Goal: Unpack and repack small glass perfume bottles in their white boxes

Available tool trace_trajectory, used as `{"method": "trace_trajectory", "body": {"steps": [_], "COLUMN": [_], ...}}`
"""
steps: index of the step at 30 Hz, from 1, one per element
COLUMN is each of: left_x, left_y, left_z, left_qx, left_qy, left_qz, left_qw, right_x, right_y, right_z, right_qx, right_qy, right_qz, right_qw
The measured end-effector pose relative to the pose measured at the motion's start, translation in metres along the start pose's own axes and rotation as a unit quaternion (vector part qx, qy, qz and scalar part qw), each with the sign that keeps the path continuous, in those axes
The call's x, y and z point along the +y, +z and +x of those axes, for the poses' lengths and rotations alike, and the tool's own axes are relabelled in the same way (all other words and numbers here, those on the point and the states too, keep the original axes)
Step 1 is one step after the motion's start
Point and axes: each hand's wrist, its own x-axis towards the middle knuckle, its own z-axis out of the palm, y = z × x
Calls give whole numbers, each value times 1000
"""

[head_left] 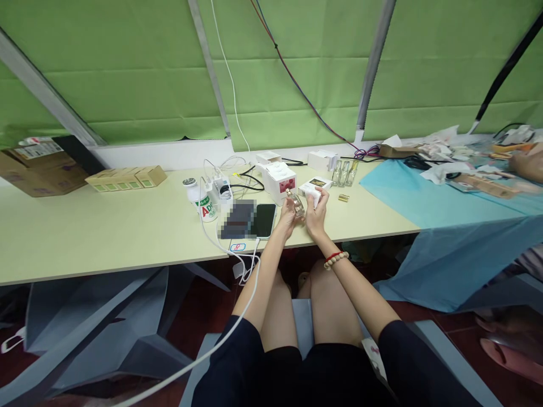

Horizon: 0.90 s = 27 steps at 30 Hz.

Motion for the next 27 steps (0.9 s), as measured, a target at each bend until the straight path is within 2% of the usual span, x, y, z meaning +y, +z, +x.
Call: {"method": "trace_trajectory", "body": {"steps": [3,6,9,12,17,22,27], "left_x": [0,0,-2,-5,-7,-6,-7], "left_y": [0,0,-1,-2,-2,0,-3], "left_z": [1,3,7,10,10,10,10], "left_qx": [13,20,29,60,28,32,39], "left_qy": [-9,-19,-5,17,24,17,13], "left_qz": [-13,-25,-34,-31,-12,-26,-9], "left_qw": [1000,999,999,998,999,999,999], "right_x": [1,-2,-7,-11,-13,-10,-2], "right_y": [0,0,0,-1,0,2,4], "right_z": [0,-3,-8,-13,-12,-8,-5], "right_qx": [-1,-10,-68,-123,-92,-72,-19], "right_qy": [-3,-40,-104,-150,-124,-114,-74], "right_qz": [-3,-26,-79,-116,-124,-132,-132], "right_qw": [1000,999,989,974,980,982,988]}}
